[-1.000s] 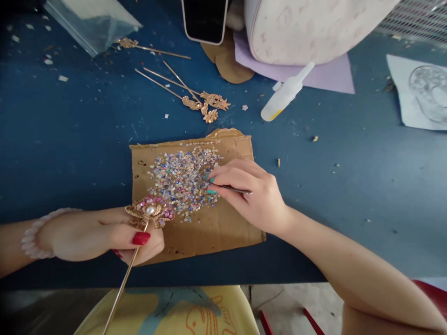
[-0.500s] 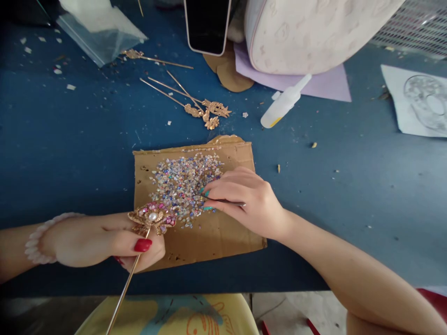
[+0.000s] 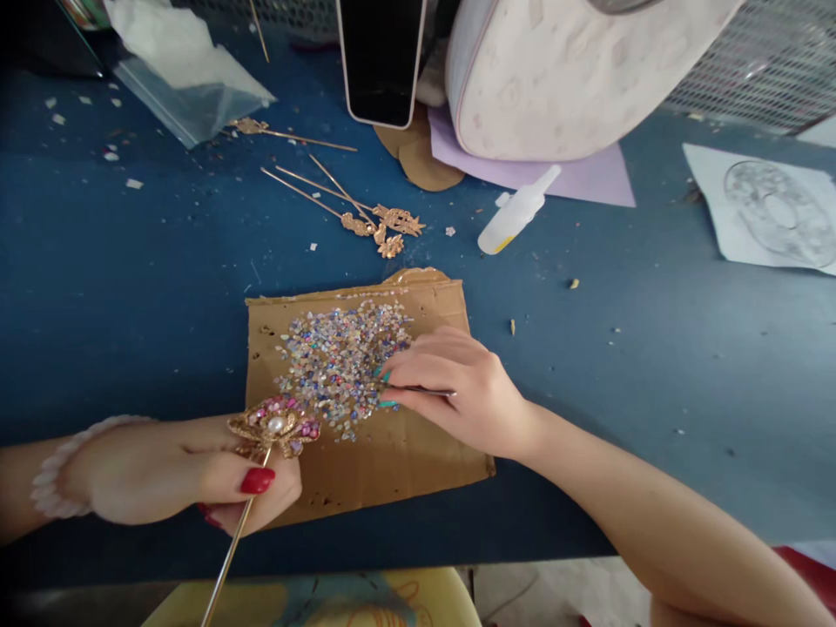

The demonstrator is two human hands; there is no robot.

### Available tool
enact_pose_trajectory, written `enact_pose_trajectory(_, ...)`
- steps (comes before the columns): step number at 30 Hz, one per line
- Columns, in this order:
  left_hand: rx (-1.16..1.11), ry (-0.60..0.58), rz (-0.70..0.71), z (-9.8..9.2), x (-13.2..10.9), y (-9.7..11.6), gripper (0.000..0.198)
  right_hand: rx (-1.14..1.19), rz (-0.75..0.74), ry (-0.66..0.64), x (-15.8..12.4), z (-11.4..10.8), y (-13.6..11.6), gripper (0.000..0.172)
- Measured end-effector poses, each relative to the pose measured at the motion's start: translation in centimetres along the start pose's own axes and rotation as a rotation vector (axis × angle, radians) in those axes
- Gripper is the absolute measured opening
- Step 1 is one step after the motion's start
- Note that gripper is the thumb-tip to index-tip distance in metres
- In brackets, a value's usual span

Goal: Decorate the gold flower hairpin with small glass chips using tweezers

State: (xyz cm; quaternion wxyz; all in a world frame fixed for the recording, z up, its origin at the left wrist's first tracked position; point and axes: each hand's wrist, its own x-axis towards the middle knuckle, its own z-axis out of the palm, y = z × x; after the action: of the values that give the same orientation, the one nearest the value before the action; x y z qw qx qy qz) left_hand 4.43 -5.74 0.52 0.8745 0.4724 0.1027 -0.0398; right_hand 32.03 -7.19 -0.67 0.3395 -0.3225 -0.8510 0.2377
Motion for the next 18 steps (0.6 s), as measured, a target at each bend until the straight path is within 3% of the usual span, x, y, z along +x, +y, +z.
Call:
enact_pose_trajectory(10, 0.012, 0.035, -0.026, 0.2, -0.1, -0.6, 0.044, -0.033, 0.002, 0.034, -0.1, 0.0, 0.2, 0.009)
enact_pose_trajectory(18, 0.034, 0.075, 0.031, 0.5, 0.0, -1.3, 0.045, -0.062, -0.010, 0.058, -0.1, 0.0, 0.4, 0.009)
